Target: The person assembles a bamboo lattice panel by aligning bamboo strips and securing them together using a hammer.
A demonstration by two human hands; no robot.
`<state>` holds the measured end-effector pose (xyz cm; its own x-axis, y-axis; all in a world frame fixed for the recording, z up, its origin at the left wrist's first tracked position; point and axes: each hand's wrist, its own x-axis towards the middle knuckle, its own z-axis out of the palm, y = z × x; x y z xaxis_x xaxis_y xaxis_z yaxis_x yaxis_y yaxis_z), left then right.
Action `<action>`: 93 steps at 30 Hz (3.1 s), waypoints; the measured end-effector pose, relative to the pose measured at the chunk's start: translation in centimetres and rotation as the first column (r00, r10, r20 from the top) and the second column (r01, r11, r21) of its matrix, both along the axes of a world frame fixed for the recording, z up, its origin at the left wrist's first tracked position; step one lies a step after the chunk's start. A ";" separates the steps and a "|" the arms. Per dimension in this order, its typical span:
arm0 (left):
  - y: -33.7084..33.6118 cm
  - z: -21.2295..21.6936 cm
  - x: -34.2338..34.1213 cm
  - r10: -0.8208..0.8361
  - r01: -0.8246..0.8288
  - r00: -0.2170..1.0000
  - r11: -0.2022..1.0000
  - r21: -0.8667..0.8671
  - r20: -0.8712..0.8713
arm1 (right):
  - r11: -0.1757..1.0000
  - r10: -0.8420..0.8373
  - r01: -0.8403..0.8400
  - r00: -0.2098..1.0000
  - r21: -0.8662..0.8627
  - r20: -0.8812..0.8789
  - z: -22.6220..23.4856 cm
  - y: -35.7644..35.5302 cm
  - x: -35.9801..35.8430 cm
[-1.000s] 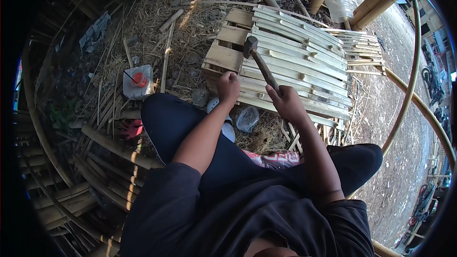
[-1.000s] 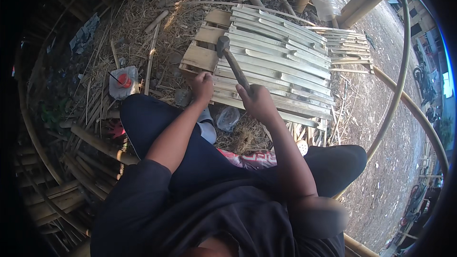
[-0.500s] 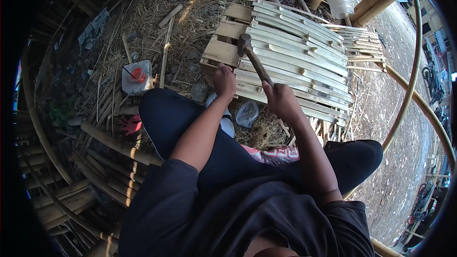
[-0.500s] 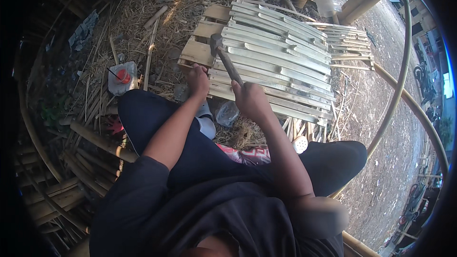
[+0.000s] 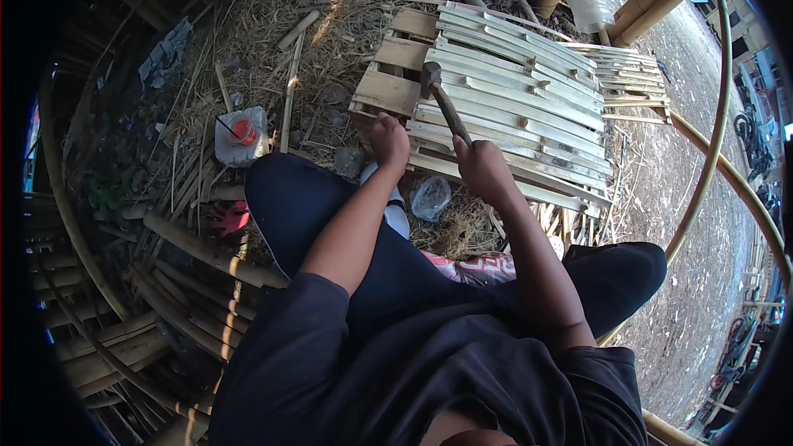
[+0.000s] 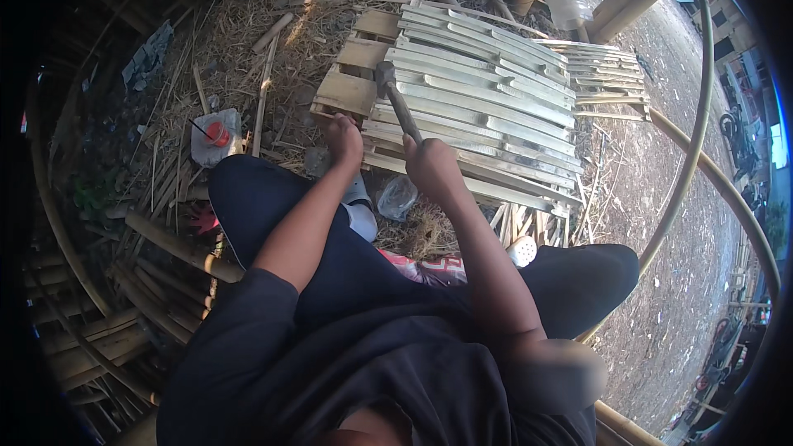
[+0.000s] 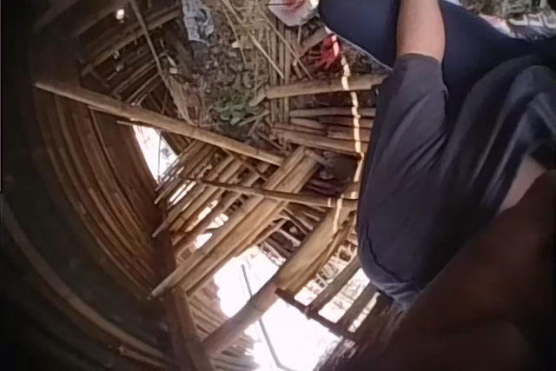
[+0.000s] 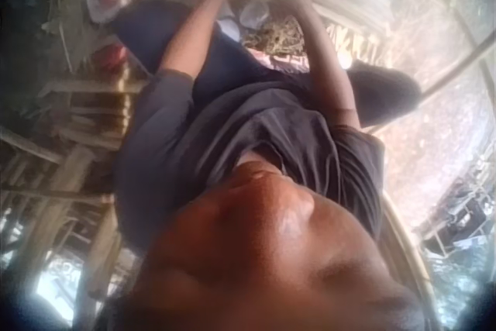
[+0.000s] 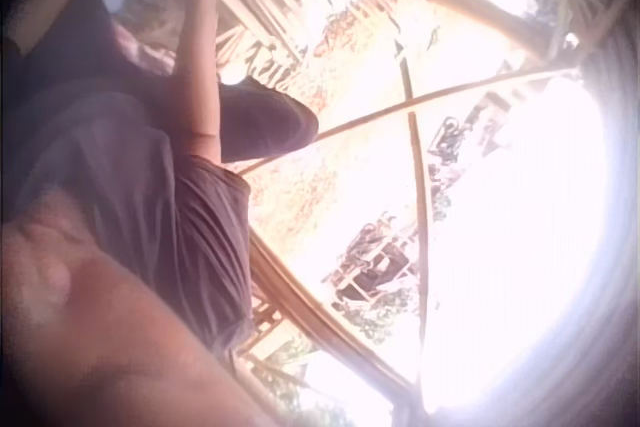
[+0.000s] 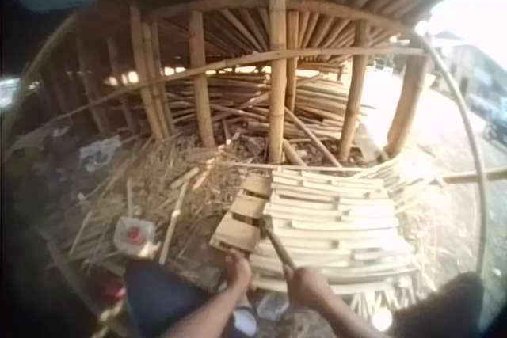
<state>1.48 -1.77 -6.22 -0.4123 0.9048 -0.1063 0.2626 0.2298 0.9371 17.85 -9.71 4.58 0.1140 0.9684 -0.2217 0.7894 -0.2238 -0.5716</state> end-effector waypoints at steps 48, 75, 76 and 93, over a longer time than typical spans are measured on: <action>0.7 9.6 -4.5 -0.831 0.767 0.368 0.525 -0.369 -0.418 | 0.979 -0.163 0.117 0.938 0.164 0.304 -0.5 -0.2 18.3; -2.3 15.4 0.2 -0.588 0.726 0.686 0.590 0.353 -0.428 | 0.886 0.180 -0.191 0.981 0.421 0.067 0.8 -1.8 11.2; -2.4 15.1 0.5 -0.585 0.725 0.687 0.592 0.352 -0.431 | 0.885 0.184 -0.194 0.981 0.423 0.065 1.1 -1.8 11.1; -2.4 13.9 1.9 -0.216 0.668 0.726 0.447 0.595 -0.653 | 0.803 0.200 -0.207 0.977 0.559 0.074 2.1 -2.1 10.7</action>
